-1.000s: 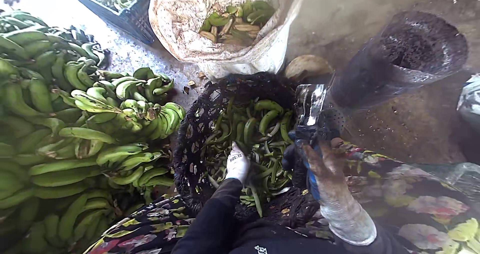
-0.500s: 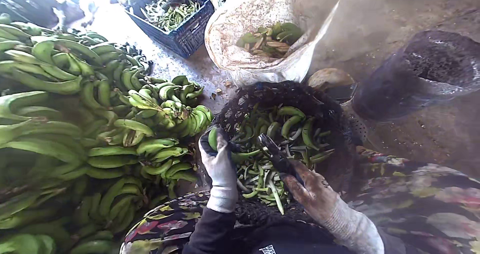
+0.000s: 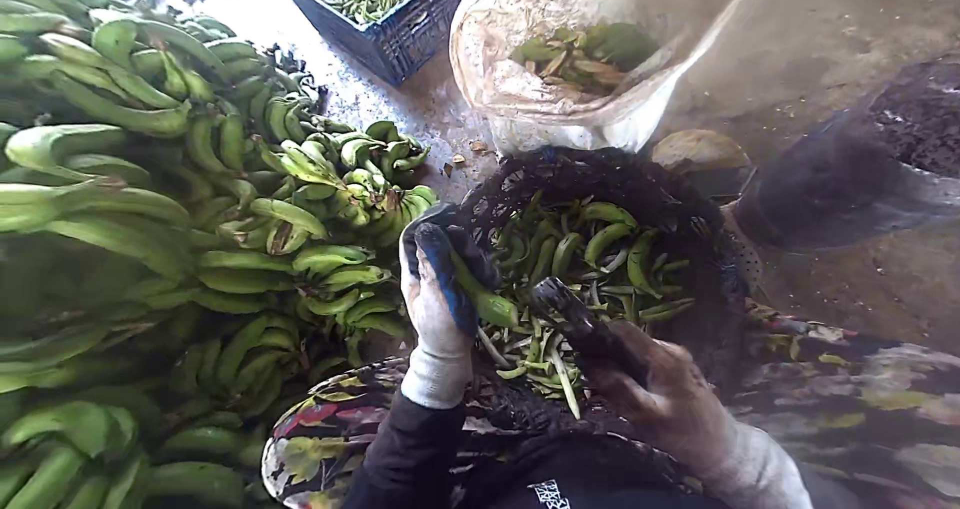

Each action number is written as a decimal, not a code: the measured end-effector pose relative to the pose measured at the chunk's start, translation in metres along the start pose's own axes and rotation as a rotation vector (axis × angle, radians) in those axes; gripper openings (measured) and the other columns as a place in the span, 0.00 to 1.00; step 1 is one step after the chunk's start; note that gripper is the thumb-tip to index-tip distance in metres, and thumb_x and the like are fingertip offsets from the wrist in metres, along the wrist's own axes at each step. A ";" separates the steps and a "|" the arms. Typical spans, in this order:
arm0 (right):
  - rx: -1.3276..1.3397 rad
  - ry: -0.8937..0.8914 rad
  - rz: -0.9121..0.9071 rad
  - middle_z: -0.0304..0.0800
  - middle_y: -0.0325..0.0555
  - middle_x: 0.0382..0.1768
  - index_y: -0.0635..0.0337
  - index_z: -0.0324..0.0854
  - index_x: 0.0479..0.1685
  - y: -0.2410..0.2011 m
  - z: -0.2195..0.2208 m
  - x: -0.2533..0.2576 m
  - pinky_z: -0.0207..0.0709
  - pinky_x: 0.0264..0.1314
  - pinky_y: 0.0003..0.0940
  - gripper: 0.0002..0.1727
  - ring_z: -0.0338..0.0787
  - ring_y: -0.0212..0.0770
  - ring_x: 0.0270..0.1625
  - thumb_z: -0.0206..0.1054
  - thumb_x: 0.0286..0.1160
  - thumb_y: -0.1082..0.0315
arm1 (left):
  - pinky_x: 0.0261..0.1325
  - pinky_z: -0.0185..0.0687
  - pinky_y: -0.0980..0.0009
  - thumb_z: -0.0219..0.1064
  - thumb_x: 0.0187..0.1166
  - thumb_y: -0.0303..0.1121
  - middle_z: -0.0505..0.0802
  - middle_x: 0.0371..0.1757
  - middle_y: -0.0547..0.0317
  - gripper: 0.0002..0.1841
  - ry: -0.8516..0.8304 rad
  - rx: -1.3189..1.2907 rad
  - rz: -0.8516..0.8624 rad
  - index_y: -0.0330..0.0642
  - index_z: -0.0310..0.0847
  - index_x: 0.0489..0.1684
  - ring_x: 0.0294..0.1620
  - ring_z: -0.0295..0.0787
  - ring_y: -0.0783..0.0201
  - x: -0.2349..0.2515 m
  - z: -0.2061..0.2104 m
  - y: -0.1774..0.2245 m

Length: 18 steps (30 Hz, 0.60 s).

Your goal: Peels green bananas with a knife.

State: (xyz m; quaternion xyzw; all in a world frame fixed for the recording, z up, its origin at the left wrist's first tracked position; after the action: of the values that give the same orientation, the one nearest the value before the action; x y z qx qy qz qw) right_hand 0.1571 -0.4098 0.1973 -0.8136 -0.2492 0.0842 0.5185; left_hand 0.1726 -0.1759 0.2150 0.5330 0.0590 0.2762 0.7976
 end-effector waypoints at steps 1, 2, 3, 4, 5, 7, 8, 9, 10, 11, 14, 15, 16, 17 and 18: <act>-0.056 0.035 -0.083 0.93 0.37 0.34 0.55 0.88 0.49 -0.005 -0.005 0.004 0.86 0.36 0.26 0.18 0.90 0.25 0.35 0.66 0.77 0.50 | 0.23 0.85 0.74 0.47 0.92 0.50 0.85 0.26 0.70 0.17 -0.007 0.016 -0.005 0.54 0.77 0.59 0.19 0.82 0.72 0.002 0.003 0.002; -0.117 0.045 -0.125 0.92 0.38 0.32 0.55 0.88 0.47 -0.008 -0.008 0.007 0.85 0.34 0.28 0.18 0.90 0.27 0.33 0.66 0.77 0.50 | 0.22 0.85 0.74 0.47 0.92 0.49 0.84 0.25 0.70 0.16 -0.022 0.022 -0.004 0.54 0.78 0.56 0.19 0.82 0.72 0.003 0.007 0.002; -0.174 0.038 -0.140 0.92 0.39 0.31 0.55 0.87 0.46 -0.007 -0.008 0.008 0.85 0.32 0.31 0.18 0.90 0.30 0.32 0.65 0.78 0.50 | 0.22 0.85 0.72 0.48 0.92 0.50 0.84 0.24 0.69 0.16 -0.037 0.012 -0.007 0.53 0.78 0.54 0.18 0.82 0.71 0.004 0.011 0.001; -0.210 0.032 -0.132 0.91 0.40 0.30 0.56 0.87 0.45 -0.003 -0.004 0.008 0.85 0.31 0.35 0.18 0.90 0.33 0.31 0.65 0.77 0.50 | 0.23 0.85 0.73 0.48 0.92 0.50 0.84 0.24 0.70 0.16 -0.038 0.008 -0.016 0.54 0.78 0.52 0.18 0.81 0.71 0.002 0.015 -0.002; -0.233 0.035 -0.116 0.91 0.42 0.30 0.56 0.87 0.45 0.001 0.000 0.008 0.85 0.31 0.37 0.17 0.91 0.35 0.30 0.65 0.77 0.51 | 0.23 0.84 0.73 0.48 0.91 0.51 0.83 0.24 0.71 0.16 -0.031 0.004 -0.034 0.55 0.78 0.51 0.19 0.81 0.72 -0.001 0.020 -0.007; -0.271 0.077 -0.102 0.91 0.43 0.30 0.57 0.86 0.43 0.010 0.009 0.011 0.86 0.31 0.39 0.16 0.91 0.38 0.31 0.65 0.78 0.53 | 0.27 0.85 0.73 0.45 0.91 0.51 0.85 0.27 0.72 0.16 0.025 -0.044 -0.109 0.57 0.77 0.51 0.23 0.82 0.73 -0.011 0.028 -0.026; -0.294 0.121 -0.105 0.91 0.44 0.29 0.58 0.86 0.42 0.014 0.013 0.011 0.86 0.31 0.39 0.15 0.91 0.38 0.30 0.65 0.77 0.54 | 0.29 0.85 0.73 0.45 0.91 0.52 0.85 0.27 0.72 0.17 0.064 -0.098 -0.160 0.58 0.78 0.50 0.24 0.82 0.73 -0.016 0.031 -0.036; -0.315 0.161 -0.111 0.91 0.44 0.30 0.58 0.87 0.42 0.018 0.015 0.012 0.86 0.31 0.38 0.15 0.91 0.38 0.30 0.65 0.77 0.55 | 0.30 0.86 0.73 0.44 0.91 0.52 0.85 0.27 0.72 0.18 0.106 -0.158 -0.211 0.57 0.79 0.48 0.24 0.84 0.73 -0.021 0.036 -0.042; -0.338 0.192 -0.114 0.92 0.44 0.29 0.58 0.87 0.41 0.021 0.017 0.014 0.86 0.30 0.38 0.15 0.92 0.39 0.30 0.65 0.78 0.54 | 0.32 0.88 0.71 0.43 0.92 0.52 0.86 0.27 0.71 0.19 0.148 -0.200 -0.261 0.57 0.79 0.47 0.26 0.86 0.72 -0.024 0.042 -0.046; -0.366 0.212 -0.111 0.91 0.45 0.29 0.58 0.86 0.40 0.023 0.019 0.015 0.86 0.29 0.40 0.16 0.92 0.40 0.29 0.65 0.78 0.54 | 0.36 0.90 0.69 0.39 0.93 0.52 0.87 0.27 0.70 0.21 0.179 -0.226 -0.321 0.55 0.79 0.46 0.28 0.89 0.70 -0.030 0.048 -0.048; -0.434 0.250 -0.111 0.92 0.48 0.29 0.60 0.86 0.40 0.031 0.023 0.019 0.85 0.27 0.46 0.17 0.94 0.47 0.29 0.65 0.74 0.54 | 0.43 0.90 0.66 0.33 0.94 0.50 0.90 0.30 0.63 0.25 0.197 -0.248 -0.451 0.49 0.77 0.50 0.34 0.91 0.66 -0.045 0.059 -0.054; -0.444 0.252 -0.110 0.93 0.49 0.30 0.61 0.87 0.42 0.033 0.024 0.019 0.86 0.28 0.48 0.18 0.95 0.48 0.30 0.66 0.73 0.54 | 0.46 0.89 0.67 0.33 0.94 0.50 0.90 0.33 0.63 0.25 0.172 -0.226 -0.452 0.48 0.77 0.52 0.37 0.91 0.66 -0.050 0.057 -0.056; -0.452 0.248 -0.109 0.94 0.51 0.32 0.63 0.88 0.43 0.035 0.024 0.019 0.87 0.31 0.49 0.18 0.96 0.50 0.32 0.67 0.70 0.56 | 0.49 0.89 0.67 0.35 0.93 0.52 0.91 0.36 0.63 0.25 0.136 -0.174 -0.431 0.46 0.76 0.55 0.41 0.91 0.68 -0.055 0.055 -0.057; -0.455 0.221 -0.099 0.95 0.53 0.35 0.64 0.89 0.45 0.038 0.026 0.016 0.88 0.34 0.51 0.18 0.97 0.52 0.35 0.69 0.68 0.57 | 0.50 0.89 0.67 0.40 0.91 0.57 0.92 0.38 0.63 0.27 0.108 -0.144 -0.410 0.44 0.75 0.57 0.43 0.91 0.67 -0.061 0.053 -0.060; -0.447 0.162 -0.077 0.96 0.55 0.40 0.66 0.89 0.47 0.041 0.028 0.011 0.89 0.38 0.54 0.18 0.97 0.54 0.39 0.71 0.66 0.59 | 0.53 0.89 0.66 0.45 0.90 0.58 0.93 0.43 0.62 0.27 0.072 -0.061 -0.386 0.42 0.73 0.61 0.46 0.91 0.67 -0.069 0.050 -0.060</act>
State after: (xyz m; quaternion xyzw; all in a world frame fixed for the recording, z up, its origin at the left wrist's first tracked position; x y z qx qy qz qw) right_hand 0.1687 -0.3958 0.1501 -0.9023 -0.2499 -0.0584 0.3465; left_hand 0.1565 -0.2684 0.1691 0.4769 0.1804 0.1387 0.8490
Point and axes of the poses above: each hand's wrist, its own x-axis towards the middle knuckle, its own z-axis out of the palm, y = z × x, the point moved 3 cm from there along x, towards the middle knuckle
